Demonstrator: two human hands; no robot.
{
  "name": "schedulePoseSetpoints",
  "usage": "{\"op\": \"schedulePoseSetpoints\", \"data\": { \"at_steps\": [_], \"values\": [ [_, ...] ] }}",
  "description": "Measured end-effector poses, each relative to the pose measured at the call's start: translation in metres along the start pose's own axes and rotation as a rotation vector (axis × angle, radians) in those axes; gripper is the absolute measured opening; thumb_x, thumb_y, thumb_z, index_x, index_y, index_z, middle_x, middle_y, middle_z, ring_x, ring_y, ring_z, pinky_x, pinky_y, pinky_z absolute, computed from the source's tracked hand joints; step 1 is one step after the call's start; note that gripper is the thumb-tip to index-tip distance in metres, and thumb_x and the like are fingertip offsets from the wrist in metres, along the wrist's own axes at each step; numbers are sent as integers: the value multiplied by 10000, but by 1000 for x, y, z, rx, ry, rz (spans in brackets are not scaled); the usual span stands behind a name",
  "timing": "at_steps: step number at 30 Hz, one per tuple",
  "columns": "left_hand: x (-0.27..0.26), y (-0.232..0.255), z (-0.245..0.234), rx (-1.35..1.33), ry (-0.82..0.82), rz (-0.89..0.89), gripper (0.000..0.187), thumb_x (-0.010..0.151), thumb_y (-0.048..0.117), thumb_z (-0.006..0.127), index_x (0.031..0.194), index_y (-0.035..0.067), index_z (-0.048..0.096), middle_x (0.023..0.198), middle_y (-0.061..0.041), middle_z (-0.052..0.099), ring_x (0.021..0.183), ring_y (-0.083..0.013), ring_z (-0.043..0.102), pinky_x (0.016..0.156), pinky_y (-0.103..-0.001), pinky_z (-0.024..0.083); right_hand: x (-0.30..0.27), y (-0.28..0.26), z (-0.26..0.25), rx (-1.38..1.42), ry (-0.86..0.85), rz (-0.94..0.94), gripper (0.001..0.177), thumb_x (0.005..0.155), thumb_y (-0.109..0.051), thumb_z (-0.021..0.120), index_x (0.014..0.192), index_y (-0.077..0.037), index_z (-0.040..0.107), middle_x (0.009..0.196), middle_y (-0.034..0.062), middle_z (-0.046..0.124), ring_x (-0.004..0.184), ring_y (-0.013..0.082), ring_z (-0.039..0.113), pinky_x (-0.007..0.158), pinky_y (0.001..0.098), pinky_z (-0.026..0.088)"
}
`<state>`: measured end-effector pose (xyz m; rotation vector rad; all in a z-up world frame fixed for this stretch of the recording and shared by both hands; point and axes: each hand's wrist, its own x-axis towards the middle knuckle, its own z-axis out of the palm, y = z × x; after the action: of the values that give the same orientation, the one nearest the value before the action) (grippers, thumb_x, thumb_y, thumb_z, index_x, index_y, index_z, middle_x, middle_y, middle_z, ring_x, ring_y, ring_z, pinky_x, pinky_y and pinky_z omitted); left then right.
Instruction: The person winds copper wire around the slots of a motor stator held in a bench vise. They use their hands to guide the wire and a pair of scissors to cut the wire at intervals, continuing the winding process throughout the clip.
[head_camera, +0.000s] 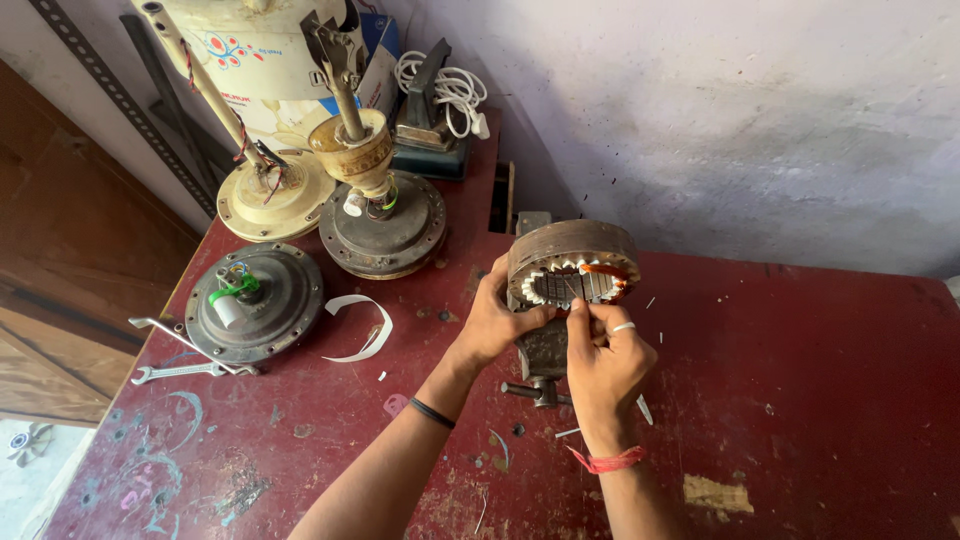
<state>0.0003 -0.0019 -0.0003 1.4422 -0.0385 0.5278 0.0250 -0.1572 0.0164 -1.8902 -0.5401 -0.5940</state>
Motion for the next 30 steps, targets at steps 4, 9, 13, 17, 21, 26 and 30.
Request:
{"op": "schedulePoseSetpoints", "data": {
  "at_steps": [4, 9, 13, 17, 21, 26, 30],
  "values": [
    [-1, -1, 4, -206, 16, -63, 711, 724, -35, 799, 1393, 9, 563, 1268, -65, 633, 1200, -190, 597, 1079, -358, 480, 5, 5, -6, 62, -206, -109, 104, 879, -90, 754, 961, -29, 733, 587, 11, 664, 463, 83, 607, 413, 249, 430],
    [0, 1, 1, -276, 4, -136, 717, 707, -19, 829, 1372, 23, 567, 1199, -68, 680, 1130, -175, 641, 1033, -352, 528, 26, 8, -25, -167, -505, -219, 214, 859, -156, 726, 1040, -43, 735, 556, 16, 662, 418, 115, 645, 404, 259, 506],
    [1, 7, 0, -236, -15, -123, 683, 723, -11, 844, 1355, 16, 584, 1210, -66, 679, 1138, -168, 633, 1033, -349, 520, 49, -7, -38, -319, -649, -316, 253, 828, -247, 745, 1026, -90, 754, 488, 32, 641, 365, 160, 613, 381, 318, 481],
    [-5, 14, -1, -193, -11, -76, 635, 750, -24, 837, 1338, 6, 600, 1202, -69, 680, 1137, -164, 627, 1032, -340, 512, 67, -29, -50, -408, -835, -294, 276, 805, -273, 747, 1022, -103, 736, 452, 43, 632, 356, 197, 618, 408, 356, 496],
    [-9, 14, 7, -225, 43, -65, 599, 754, -6, 838, 1312, -18, 618, 1176, -97, 705, 1095, -179, 662, 977, -340, 560, 76, -44, -51, -461, -903, -284, 242, 804, -256, 749, 970, -85, 707, 490, 86, 647, 424, 253, 633, 486, 397, 501],
    [-8, 5, 8, -321, 80, -77, 616, 749, -4, 820, 1328, -16, 609, 1191, -100, 687, 1097, -182, 668, 971, -334, 574, 71, -44, -49, -438, -916, -157, 187, 835, -232, 714, 963, -95, 717, 517, 89, 671, 437, 253, 652, 496, 395, 505],
    [-7, 1, 5, -278, 73, -70, 625, 739, 20, 788, 1334, -23, 600, 1210, -107, 671, 1109, -190, 662, 982, -343, 565, 59, -30, -52, -266, -797, -161, 208, 822, -195, 715, 998, -89, 749, 567, 82, 696, 426, 202, 653, 459, 356, 498]
  ]
}}
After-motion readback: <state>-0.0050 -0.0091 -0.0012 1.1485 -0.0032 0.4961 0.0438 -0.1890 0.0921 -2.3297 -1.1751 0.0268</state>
